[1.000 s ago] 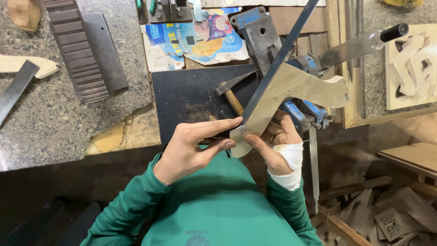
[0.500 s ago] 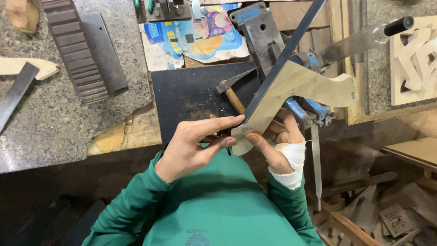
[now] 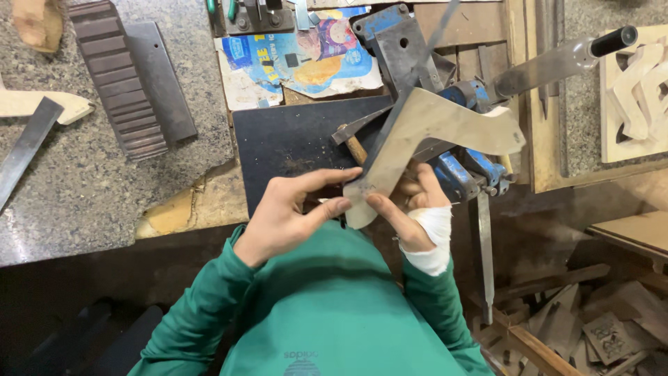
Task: The person repeatedly aligns a dark metal bracket with a light wooden piece, checks the fit, and places the assembly into a blue vise. The person removes the assembly, inspects the joint, and repeats the alignment and clamping process multiple times.
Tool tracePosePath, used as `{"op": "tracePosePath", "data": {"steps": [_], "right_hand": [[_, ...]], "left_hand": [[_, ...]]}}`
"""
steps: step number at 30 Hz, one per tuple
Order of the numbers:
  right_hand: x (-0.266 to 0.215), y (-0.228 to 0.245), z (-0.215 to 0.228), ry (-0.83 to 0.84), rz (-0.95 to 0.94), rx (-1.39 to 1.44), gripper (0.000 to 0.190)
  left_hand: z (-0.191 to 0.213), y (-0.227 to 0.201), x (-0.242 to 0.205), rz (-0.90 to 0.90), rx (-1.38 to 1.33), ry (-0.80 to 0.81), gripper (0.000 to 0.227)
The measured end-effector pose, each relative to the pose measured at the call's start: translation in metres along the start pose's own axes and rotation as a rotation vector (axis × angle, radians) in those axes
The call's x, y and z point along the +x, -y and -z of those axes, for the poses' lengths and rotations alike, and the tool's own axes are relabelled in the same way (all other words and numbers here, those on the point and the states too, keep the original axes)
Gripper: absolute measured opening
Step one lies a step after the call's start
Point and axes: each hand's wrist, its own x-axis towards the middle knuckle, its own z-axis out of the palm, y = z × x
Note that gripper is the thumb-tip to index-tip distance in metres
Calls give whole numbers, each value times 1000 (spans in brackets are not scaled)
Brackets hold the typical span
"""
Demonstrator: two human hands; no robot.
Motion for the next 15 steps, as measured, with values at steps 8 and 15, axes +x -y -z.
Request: {"op": "tracePosePath", "data": {"steps": [8,15], "right_hand": [[28,-95,-5,95,-158,-205,68],[53,-154,-42,356,-72,-371,42]], "left_hand": [[32,32,9,148,-358,-174,30],[19,38,19,155,-421,-131,22]]}}
